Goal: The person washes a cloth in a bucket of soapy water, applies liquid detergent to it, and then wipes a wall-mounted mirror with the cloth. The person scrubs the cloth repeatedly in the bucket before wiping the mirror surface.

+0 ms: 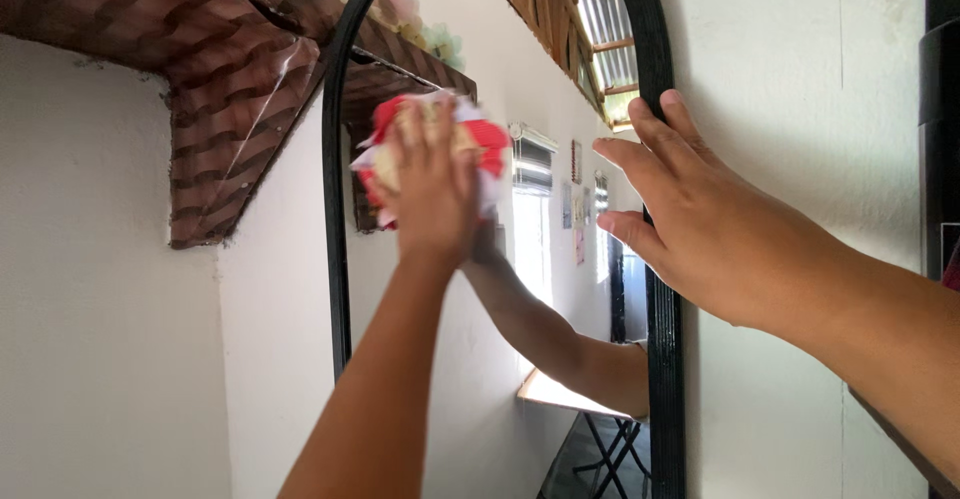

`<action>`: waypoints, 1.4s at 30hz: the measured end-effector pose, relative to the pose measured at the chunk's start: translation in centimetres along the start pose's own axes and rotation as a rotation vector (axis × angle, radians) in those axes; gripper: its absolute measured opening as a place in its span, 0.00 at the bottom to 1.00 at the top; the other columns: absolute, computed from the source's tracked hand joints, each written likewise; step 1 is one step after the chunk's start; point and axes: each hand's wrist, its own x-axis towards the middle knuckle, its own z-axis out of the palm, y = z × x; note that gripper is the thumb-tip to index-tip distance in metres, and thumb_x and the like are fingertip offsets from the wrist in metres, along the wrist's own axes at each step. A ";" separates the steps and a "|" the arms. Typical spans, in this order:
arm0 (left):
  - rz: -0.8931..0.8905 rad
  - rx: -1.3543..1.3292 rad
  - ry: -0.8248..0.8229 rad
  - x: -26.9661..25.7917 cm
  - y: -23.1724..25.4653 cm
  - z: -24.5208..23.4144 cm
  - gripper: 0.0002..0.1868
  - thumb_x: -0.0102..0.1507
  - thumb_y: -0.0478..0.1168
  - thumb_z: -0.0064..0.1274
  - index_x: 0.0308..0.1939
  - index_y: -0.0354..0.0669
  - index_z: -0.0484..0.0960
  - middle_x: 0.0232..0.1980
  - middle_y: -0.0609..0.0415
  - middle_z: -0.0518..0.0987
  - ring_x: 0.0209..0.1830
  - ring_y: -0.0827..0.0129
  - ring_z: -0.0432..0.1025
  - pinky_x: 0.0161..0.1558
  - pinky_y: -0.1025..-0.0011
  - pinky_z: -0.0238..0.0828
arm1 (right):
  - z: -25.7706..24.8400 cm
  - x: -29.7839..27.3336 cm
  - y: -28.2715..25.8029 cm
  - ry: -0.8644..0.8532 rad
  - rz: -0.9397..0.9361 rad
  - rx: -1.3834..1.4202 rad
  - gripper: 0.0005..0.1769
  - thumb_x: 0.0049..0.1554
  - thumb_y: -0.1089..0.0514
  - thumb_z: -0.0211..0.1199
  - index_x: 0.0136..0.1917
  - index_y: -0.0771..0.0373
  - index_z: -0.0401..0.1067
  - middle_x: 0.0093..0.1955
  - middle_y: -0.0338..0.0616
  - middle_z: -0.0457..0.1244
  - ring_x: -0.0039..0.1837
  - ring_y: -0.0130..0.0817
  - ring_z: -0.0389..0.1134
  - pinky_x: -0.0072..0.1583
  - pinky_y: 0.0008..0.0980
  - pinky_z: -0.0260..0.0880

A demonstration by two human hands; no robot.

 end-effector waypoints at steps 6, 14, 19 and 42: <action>-0.120 -0.089 0.058 -2.2 -6.9 0.0 0.32 0.72 0.58 0.24 0.82 0.68 0.45 0.86 0.54 0.41 0.86 0.51 0.32 0.74 0.31 0.25 | 0.8 -0.1 0.3 -0.040 0.031 -0.025 0.38 0.60 0.40 0.49 0.77 0.60 0.49 0.85 0.59 0.35 0.85 0.54 0.25 0.70 0.60 0.50; -0.148 0.051 0.066 -6.1 -7.2 1.9 0.29 0.74 0.56 0.23 0.81 0.69 0.50 0.85 0.45 0.42 0.84 0.43 0.31 0.72 0.28 0.26 | 1.1 -0.1 0.2 -0.039 0.056 0.010 0.38 0.61 0.40 0.50 0.77 0.59 0.49 0.85 0.59 0.34 0.85 0.55 0.24 0.71 0.58 0.48; 0.060 0.117 0.077 -10.0 -1.5 2.6 0.31 0.73 0.56 0.28 0.81 0.64 0.52 0.83 0.39 0.47 0.83 0.39 0.35 0.68 0.21 0.29 | 1.3 0.1 0.2 0.012 0.010 0.046 0.39 0.61 0.42 0.53 0.78 0.62 0.49 0.82 0.65 0.34 0.84 0.61 0.25 0.70 0.58 0.51; 0.186 0.074 0.141 -4.8 6.3 1.5 0.32 0.72 0.57 0.36 0.80 0.70 0.49 0.84 0.52 0.46 0.84 0.49 0.40 0.70 0.23 0.28 | 0.7 -0.6 0.5 -0.019 -0.035 0.083 0.40 0.62 0.41 0.52 0.80 0.59 0.47 0.84 0.64 0.32 0.85 0.57 0.24 0.72 0.58 0.50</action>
